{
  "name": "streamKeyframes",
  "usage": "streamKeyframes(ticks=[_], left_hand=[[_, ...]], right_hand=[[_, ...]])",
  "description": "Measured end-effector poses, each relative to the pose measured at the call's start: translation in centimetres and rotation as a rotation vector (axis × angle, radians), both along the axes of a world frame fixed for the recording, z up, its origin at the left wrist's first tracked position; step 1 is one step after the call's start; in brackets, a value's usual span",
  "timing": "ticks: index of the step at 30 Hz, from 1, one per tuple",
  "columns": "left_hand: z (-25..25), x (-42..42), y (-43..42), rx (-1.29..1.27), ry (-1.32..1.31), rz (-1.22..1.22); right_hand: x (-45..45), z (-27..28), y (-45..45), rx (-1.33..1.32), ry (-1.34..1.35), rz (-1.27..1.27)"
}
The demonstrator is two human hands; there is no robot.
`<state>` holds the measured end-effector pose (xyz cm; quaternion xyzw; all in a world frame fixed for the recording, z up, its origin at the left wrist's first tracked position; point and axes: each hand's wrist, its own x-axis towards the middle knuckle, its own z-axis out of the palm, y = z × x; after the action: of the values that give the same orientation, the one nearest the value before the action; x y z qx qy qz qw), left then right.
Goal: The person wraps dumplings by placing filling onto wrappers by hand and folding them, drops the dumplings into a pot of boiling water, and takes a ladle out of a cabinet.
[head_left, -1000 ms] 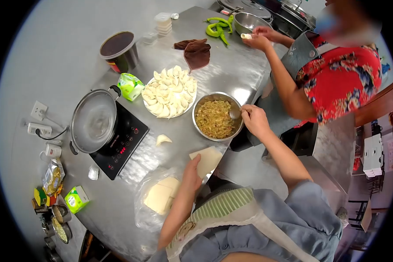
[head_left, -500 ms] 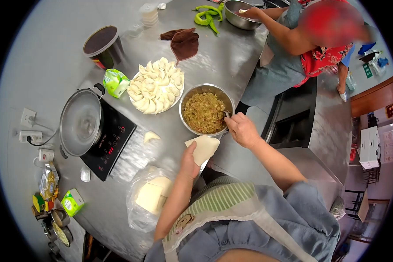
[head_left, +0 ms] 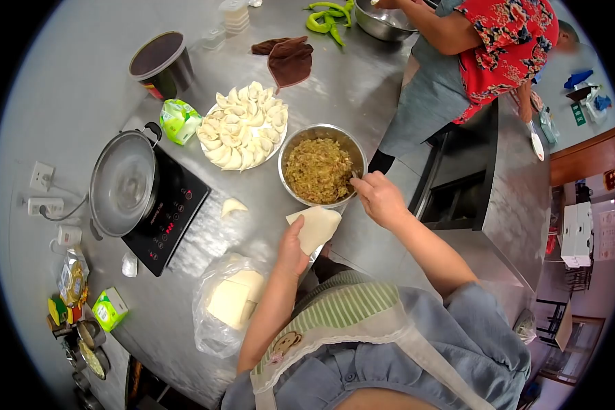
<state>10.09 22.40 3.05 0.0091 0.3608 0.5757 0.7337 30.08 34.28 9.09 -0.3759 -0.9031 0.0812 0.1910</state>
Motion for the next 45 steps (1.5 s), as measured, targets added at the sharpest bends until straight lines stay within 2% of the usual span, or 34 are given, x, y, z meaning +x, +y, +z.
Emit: streamKeyframes(ticks=[7,12,19,22,24,25,27,28,30,35,37,40,43,44,45], left_hand=[[0.6,-0.1,-0.1,0.033,-0.018,-0.015],[0.3,0.1,-0.1,0.05,-0.019,0.002],[0.4,0.4,0.1,0.034,-0.035,0.015],[0.2,0.5,0.2,0.052,-0.065,0.016],[0.1,0.5,0.2,0.05,-0.053,0.02],[0.1,0.4,0.2,0.051,-0.042,0.018],[0.3,0.3,0.2,0.036,-0.042,0.025],[0.6,0.2,0.3,0.021,-0.043,0.029],[1.4,-0.1,0.2,-0.012,0.035,0.025],[4.0,-1.0,0.8,-0.058,0.184,0.032],[4.6,-1.0,2.3,0.009,0.105,0.108],[5.3,-0.5,4.2,-0.02,0.024,0.164],[5.1,0.0,5.6,0.07,-0.048,0.184],[5.3,0.1,6.0,0.068,-0.05,0.186],[5.5,0.3,6.3,0.082,-0.055,0.193]], right_hand=[[-0.3,-0.2,-1.4,-0.112,0.096,0.02],[0.8,-0.1,-0.4,-0.188,0.104,0.16],[1.2,-0.4,0.7,-0.299,0.122,0.204],[1.0,0.0,0.7,-0.345,0.211,0.171],[0.8,0.3,0.4,-0.614,0.305,0.001],[0.7,-0.3,0.5,-0.616,0.305,0.004],[0.8,-1.9,0.7,-1.061,0.714,-0.222],[0.9,-2.1,0.9,-1.063,0.713,-0.217],[0.9,-2.4,1.1,-1.184,0.831,-0.376],[0.5,-0.6,0.5,-1.096,0.968,-0.409],[0.2,0.5,-0.1,-1.059,1.01,-0.404],[-0.6,1.7,-1.2,-0.932,1.03,-0.334],[-1.3,1.8,-2.1,-0.608,0.91,-0.21],[-1.5,1.8,-2.4,-0.609,0.908,-0.21],[-1.6,1.9,-2.7,-0.449,0.792,-0.192]])
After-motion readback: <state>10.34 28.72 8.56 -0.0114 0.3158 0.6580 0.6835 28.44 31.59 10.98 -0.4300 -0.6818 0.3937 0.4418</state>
